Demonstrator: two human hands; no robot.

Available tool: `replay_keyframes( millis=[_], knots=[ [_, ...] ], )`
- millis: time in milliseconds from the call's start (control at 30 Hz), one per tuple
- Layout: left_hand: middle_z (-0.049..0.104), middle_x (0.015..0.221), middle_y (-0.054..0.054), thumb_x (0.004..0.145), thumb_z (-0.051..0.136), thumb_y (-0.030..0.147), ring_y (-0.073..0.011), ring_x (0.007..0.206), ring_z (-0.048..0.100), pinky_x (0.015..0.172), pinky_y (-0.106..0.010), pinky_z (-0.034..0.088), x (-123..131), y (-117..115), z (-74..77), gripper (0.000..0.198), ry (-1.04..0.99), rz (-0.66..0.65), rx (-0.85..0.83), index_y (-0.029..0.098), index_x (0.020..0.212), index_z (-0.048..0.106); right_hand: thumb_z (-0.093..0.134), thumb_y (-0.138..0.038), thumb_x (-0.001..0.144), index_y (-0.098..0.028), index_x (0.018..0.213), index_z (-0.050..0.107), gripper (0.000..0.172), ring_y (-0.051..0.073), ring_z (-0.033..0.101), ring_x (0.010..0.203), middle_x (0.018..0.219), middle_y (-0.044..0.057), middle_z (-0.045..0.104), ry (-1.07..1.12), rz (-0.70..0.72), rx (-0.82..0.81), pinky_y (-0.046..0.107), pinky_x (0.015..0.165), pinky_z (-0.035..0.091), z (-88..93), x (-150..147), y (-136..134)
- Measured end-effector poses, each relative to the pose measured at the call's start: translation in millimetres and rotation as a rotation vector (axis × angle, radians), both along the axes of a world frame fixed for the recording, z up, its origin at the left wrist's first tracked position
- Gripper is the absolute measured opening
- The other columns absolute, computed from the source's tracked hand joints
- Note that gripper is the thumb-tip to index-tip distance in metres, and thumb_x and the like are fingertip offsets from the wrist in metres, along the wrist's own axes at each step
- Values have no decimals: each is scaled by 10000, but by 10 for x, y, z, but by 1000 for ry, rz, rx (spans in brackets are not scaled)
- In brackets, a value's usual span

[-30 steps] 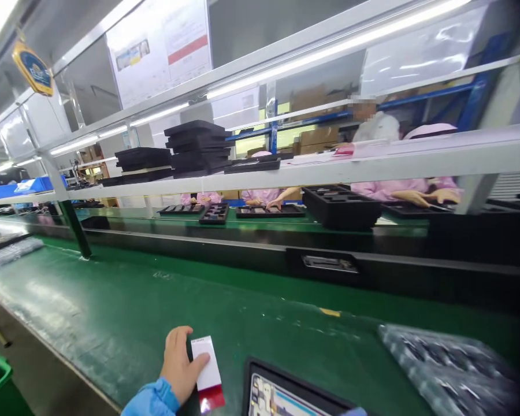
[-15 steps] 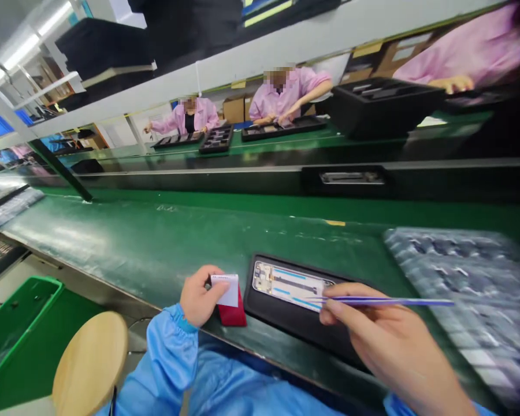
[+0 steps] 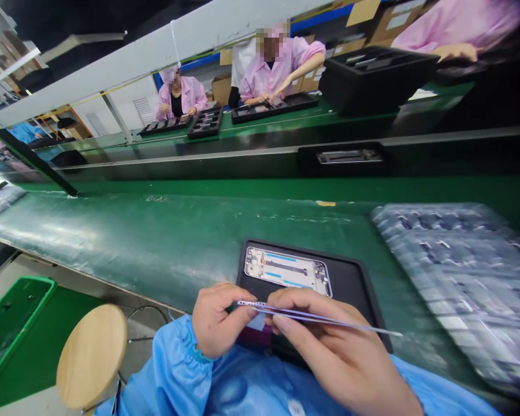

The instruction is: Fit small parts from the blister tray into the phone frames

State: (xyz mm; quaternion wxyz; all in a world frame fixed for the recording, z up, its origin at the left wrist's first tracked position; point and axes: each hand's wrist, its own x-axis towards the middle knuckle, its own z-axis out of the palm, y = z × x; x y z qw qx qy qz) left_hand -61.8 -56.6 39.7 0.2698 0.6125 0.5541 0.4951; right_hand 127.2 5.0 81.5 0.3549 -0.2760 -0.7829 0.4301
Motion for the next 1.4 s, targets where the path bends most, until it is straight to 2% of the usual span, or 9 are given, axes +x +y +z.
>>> replay_keyframes(
  millis=[300, 633, 767, 867, 1000, 1100, 1167, 1267, 1400],
  knots=[
    [758, 801, -42, 888, 664, 260, -148, 739, 682, 723, -267, 522, 58, 40, 11, 113, 4, -62, 28, 195, 896, 755, 565, -226, 941, -248, 954, 629, 69, 154, 671, 794, 877, 11, 701, -18, -33, 55, 245, 719, 523, -113, 92, -4],
    [753, 794, -38, 880, 668, 236, -144, 729, 672, 708, -261, 509, 35, 35, -37, 97, -18, -61, 24, 200, 883, 759, 572, -198, 938, -250, 959, 624, 76, 130, 669, 786, 875, -10, 699, -16, -18, 87, 222, 721, 518, -119, 75, 25],
    [754, 802, -39, 880, 668, 246, -147, 737, 674, 710, -262, 508, 39, 33, -31, 103, -5, -54, -1, 204, 893, 761, 560, -219, 951, -240, 934, 644, 89, 130, 667, 786, 866, -1, 693, 0, 6, 10, 224, 727, 523, -122, 53, 28],
    [748, 794, -29, 859, 697, 273, -145, 730, 672, 702, -255, 507, -3, 33, -70, 107, 9, -16, -39, 213, 918, 763, 545, -283, 968, -219, 892, 658, 150, 143, 671, 771, 840, 20, 686, 46, 36, -174, 238, 706, 539, -105, 31, 89],
    [756, 865, -37, 838, 715, 323, -160, 767, 682, 705, -254, 532, -314, 94, -230, 165, -50, 212, -136, 216, 955, 759, 596, -398, 932, -190, 869, 648, 224, 168, 678, 711, 807, 48, 691, 71, -68, -417, 269, 661, 564, -172, -73, 394],
    [751, 906, -58, 830, 709, 397, -168, 743, 685, 648, -252, 556, -745, 238, -406, 286, -199, 441, -172, 183, 1019, 733, 633, -432, 889, -187, 860, 620, 247, 164, 659, 630, 716, 35, 682, -16, -123, -513, 269, 598, 553, -371, -235, 718],
    [741, 886, -61, 795, 734, 445, -171, 720, 683, 625, -255, 560, -1029, 361, -520, 384, -255, 541, -151, 162, 1053, 712, 635, -437, 875, -183, 846, 614, 256, 159, 650, 600, 694, 34, 682, -74, -125, -547, 266, 565, 543, -528, -342, 883],
    [728, 863, -57, 760, 752, 488, -170, 708, 679, 608, -254, 554, -1302, 498, -663, 484, -284, 590, -141, 149, 1098, 682, 634, -464, 864, -171, 825, 617, 296, 157, 646, 586, 702, 49, 689, -112, -144, -578, 259, 531, 528, -674, -389, 998],
    [718, 863, -50, 757, 754, 497, -159, 693, 668, 610, -252, 550, -1381, 531, -804, 518, -300, 598, -153, 159, 1138, 658, 665, -481, 855, -169, 847, 628, 314, 159, 649, 626, 705, 52, 683, -38, -210, -585, 267, 588, 537, -634, -89, 1042]
  ],
)
